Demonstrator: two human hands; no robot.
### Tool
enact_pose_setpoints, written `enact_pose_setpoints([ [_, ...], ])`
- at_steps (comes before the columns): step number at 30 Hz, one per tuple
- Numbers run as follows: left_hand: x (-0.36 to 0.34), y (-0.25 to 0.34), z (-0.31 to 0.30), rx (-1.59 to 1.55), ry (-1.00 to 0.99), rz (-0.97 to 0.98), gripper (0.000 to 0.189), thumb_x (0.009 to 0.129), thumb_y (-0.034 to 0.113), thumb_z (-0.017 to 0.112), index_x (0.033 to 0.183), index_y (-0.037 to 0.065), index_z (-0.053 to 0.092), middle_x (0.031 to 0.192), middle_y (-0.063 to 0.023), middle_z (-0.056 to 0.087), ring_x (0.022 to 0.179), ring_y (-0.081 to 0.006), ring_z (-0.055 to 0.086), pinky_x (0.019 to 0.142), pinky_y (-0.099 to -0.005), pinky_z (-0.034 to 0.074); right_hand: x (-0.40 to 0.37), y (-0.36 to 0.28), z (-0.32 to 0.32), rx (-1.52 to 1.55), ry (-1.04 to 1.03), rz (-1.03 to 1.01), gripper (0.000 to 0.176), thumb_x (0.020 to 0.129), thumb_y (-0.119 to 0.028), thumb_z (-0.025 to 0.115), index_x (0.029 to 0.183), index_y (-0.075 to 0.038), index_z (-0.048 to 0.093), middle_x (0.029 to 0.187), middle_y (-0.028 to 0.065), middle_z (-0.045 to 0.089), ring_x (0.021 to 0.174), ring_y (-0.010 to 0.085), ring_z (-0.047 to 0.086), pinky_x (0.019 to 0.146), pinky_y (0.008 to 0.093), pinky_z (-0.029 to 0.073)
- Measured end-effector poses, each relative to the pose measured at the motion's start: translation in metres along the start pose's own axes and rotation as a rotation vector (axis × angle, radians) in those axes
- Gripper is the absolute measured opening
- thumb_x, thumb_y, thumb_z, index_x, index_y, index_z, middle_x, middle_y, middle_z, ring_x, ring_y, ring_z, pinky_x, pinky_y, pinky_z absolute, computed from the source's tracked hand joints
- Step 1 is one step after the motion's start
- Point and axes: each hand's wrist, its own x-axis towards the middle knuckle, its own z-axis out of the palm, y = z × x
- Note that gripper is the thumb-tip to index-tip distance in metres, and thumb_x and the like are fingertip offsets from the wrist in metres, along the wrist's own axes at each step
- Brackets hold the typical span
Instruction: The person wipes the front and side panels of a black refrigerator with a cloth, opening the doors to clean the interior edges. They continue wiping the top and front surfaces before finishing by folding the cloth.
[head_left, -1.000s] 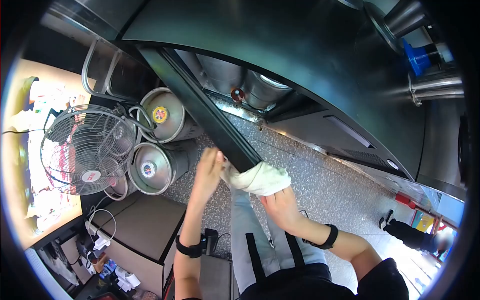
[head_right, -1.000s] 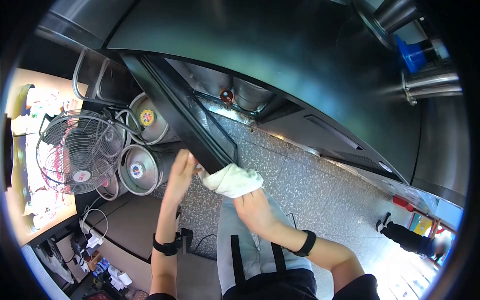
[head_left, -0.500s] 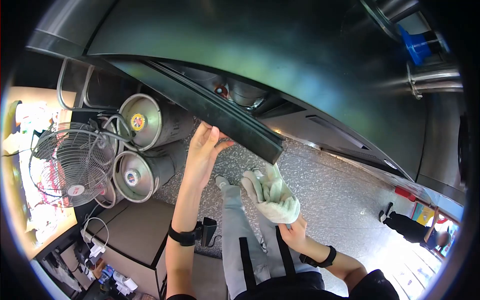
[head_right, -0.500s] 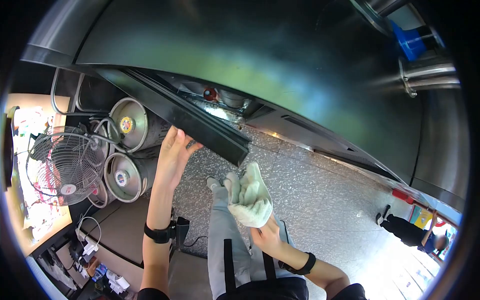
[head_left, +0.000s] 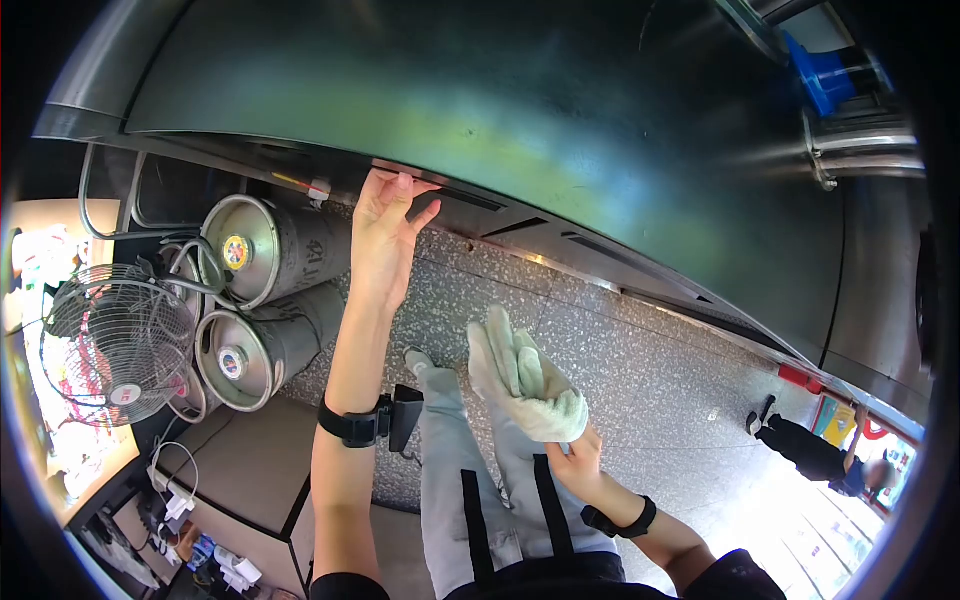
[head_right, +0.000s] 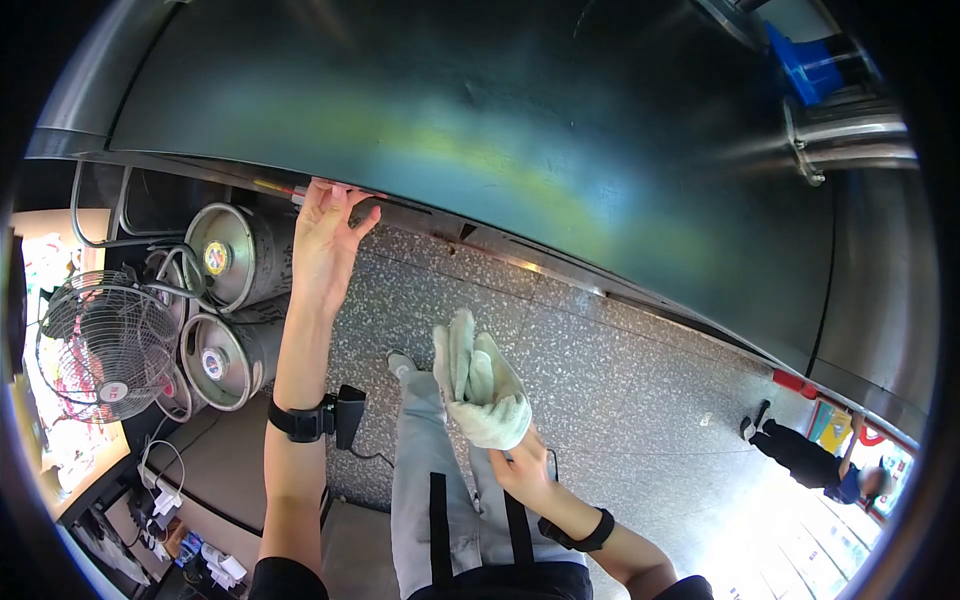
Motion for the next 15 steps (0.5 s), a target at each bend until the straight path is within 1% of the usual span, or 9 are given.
enact_pose_setpoints([
  [4,-0.001,-0.001,0.002,0.031,0.020,0.021,0.021,0.091,0.027,0.053,0.095,0.007,0.049,0.094,-0.0046,0.057,0.092,-0.0146,0.055,0.081,-0.0334,0.043,0.004,0.003,0.005,0.000,0.012,-0.061,0.025,0.070,0.005,0.063,0.094,0.001,0.063,0.094,0.0166,0.063,0.087,0.0329,0.062,0.076,0.0353,0.047],
  [7,-0.012,-0.018,-0.004,0.151,-0.017,-0.008,0.026,0.093,0.032,0.046,0.093,0.006,0.050,0.093,-0.0066,0.057,0.089,-0.0171,0.057,0.079,-0.0353,0.045,0.010,0.003,0.011,0.029,0.010,-0.109,0.024,0.070,0.005,0.064,0.094,0.002,0.063,0.094,0.0168,0.063,0.086,0.0326,0.062,0.076,0.0357,0.047],
  [8,-0.023,-0.032,-0.006,0.218,-0.097,-0.030,0.037,0.095,0.038,0.038,0.094,0.003,0.051,0.093,-0.0095,0.058,0.088,-0.0183,0.058,0.077,-0.0339,0.047,0.012,0.002,0.012,0.040,0.006,-0.123,0.024,0.070,0.004,0.064,0.094,0.002,0.063,0.094,0.0168,0.063,0.085,0.0323,0.062,0.076,0.0358,0.047],
  [10,-0.052,-0.075,-0.020,0.597,-0.378,0.039,0.059,0.096,0.047,0.021,0.107,0.002,0.057,0.109,-0.0115,0.059,0.107,-0.0239,0.053,0.093,-0.0377,0.039,0.018,-0.001,0.017,0.039,0.030,-0.157,0.025,0.071,0.003,0.064,0.096,0.002,0.062,0.095,0.0165,0.063,0.086,0.0310,0.062,0.077,0.0355,0.048],
  [11,-0.067,-0.105,-0.036,0.647,-0.493,-0.112,0.065,0.095,0.050,0.013,0.112,0.006,0.058,0.118,-0.0104,0.056,0.118,-0.0271,0.045,0.102,-0.0410,0.029,0.020,-0.002,0.020,0.038,0.044,-0.172,0.026,0.071,0.002,0.064,0.097,0.002,0.062,0.095,0.0164,0.064,0.087,0.0303,0.062,0.078,0.0354,0.048],
  [12,-0.082,-0.149,-0.066,0.842,-0.559,-0.162,0.068,0.094,0.052,0.009,0.115,0.009,0.057,0.125,-0.0112,0.051,0.123,-0.0292,0.040,0.106,-0.0410,0.023,0.025,-0.003,0.021,0.013,0.066,-0.165,0.027,0.071,0.001,0.064,0.099,0.002,0.061,0.096,0.0161,0.064,0.087,0.0298,0.062,0.079,0.0351,0.047],
  [13,-0.104,-0.162,-0.077,0.999,-0.475,-0.349,0.071,0.092,0.056,0.007,0.122,0.011,0.053,0.129,-0.0115,0.048,0.126,-0.0309,0.037,0.106,-0.0398,0.022,0.035,-0.002,0.021,-0.013,0.090,-0.158,0.029,0.072,0.000,0.064,0.100,0.003,0.061,0.096,0.0159,0.064,0.088,0.0293,0.062,0.080,0.0348,0.047],
  [14,-0.120,-0.165,-0.086,1.008,-0.422,-0.435,0.072,0.091,0.059,0.010,0.130,0.008,0.044,0.131,-0.0133,0.046,0.124,-0.0285,0.038,0.106,-0.0354,0.024,0.045,0.002,0.024,-0.039,0.116,-0.149,0.030,0.072,0.000,0.064,0.102,0.003,0.060,0.097,0.0156,0.064,0.089,0.0288,0.062,0.082,0.0346,0.046],
  [15,-0.126,-0.172,-0.099,0.877,-0.393,-0.559,0.075,0.090,0.061,0.011,0.128,0.005,0.046,0.128,-0.0158,0.047,0.123,-0.0282,0.040,0.105,-0.0355,0.024,0.059,0.008,0.029,-0.063,0.198,-0.120,0.033,0.074,0.000,0.063,0.107,0.003,0.057,0.102,0.0144,0.062,0.095,0.0257,0.060,0.086,0.0342,0.044],
])
